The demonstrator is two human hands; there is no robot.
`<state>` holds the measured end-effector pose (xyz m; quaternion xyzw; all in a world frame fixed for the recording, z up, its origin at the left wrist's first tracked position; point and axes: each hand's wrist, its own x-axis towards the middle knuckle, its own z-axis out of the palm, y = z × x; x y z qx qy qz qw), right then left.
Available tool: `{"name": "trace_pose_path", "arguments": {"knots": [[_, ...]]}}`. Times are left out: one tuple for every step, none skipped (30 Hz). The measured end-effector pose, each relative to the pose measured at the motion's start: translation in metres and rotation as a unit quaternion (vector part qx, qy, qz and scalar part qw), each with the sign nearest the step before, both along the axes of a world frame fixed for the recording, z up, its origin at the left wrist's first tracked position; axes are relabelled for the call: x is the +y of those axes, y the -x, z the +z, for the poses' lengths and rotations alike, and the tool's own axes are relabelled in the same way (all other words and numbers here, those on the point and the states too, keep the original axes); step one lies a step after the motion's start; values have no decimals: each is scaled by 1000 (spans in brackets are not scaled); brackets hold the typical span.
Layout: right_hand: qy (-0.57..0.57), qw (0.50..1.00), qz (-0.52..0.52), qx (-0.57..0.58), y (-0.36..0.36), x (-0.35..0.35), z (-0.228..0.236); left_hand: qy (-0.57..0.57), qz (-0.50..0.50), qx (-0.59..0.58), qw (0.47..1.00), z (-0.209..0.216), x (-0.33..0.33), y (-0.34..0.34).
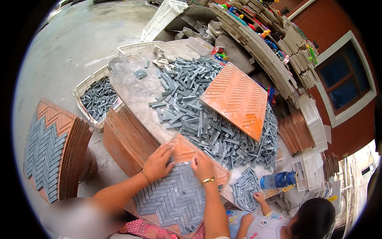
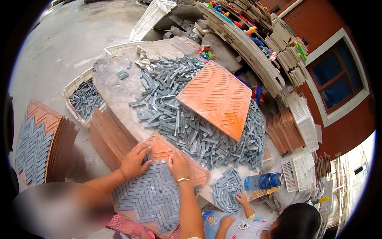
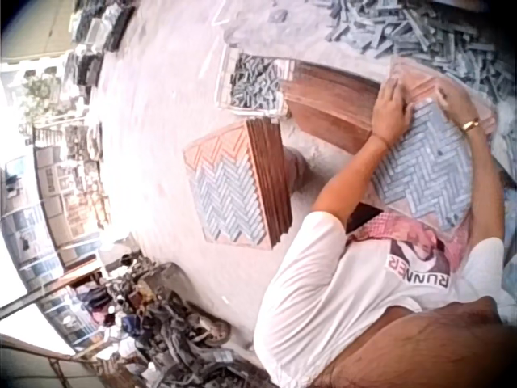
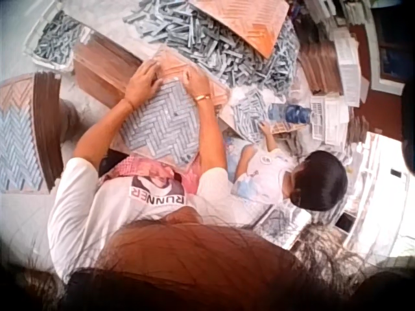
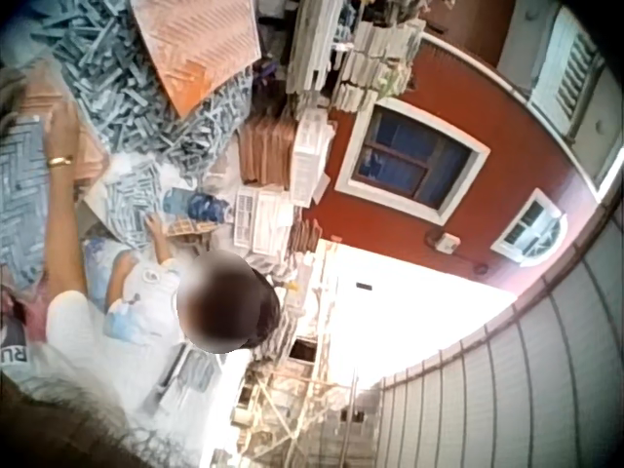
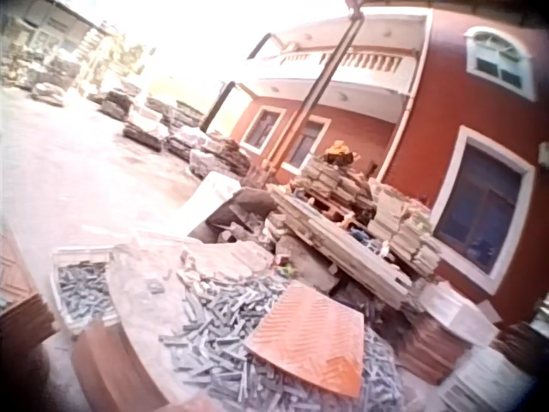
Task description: The person arranges small rectangular tiles on a flat board to form a herringbone pattern. They pick tiles from a nearby pile, place them one by one, and occasionally adjust the board's position. A child is present nearby but does not assist with the task.
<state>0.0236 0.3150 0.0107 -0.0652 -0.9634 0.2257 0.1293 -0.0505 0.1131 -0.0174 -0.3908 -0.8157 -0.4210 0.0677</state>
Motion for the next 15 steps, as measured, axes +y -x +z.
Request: {"name": "trace_pose_path", "arguments": {"knots": [[-4,1000,3,3,-1,2,0,-2,-5,1,1000,1,2,-1],[35,999,-4,-8,-2,-3,6,-2,-2,1,1000,0,1,-1],[76,997,-8,-21,-9,-13,18,-1,4,0,1000,-1,-1,-1],[116,993,-12,-35,-18,-24,29,3,4,-1,1000,-3,-4,-1],[115,989,65,-65,-31,-33,35,4,1,0,1000,-2,-2,-2],[132,977,134,-97,-47,-51,40,6,-4,0,1000,-2,-1,-2],[152,959,201,-131,-62,-69,44,5,-1,0,1000,-2,-2,-2],[191,933,257,-164,-74,-95,51,4,-2,0,1000,-1,-1,-3],[200,888,330,-249,-78,-118,65,2,-2,2,1000,0,1,-3],[206,831,399,-329,-77,-130,75,2,-5,5,1000,0,2,-3],[206,840,397,-307,-71,-126,73,3,-3,9,1000,1,1,-2],[214,873,361,-250,-58,-115,67,6,1,12,1000,1,-2,-2],[213,921,281,-164,-34,-99,60,8,4,4,1000,0,-5,-3],[201,962,171,-71,-10,-81,53,5,3,-1,1000,2,-4,-3],[168,984,62,22,14,-58,42,3,2,-5,1000,3,-4,-3]]}}
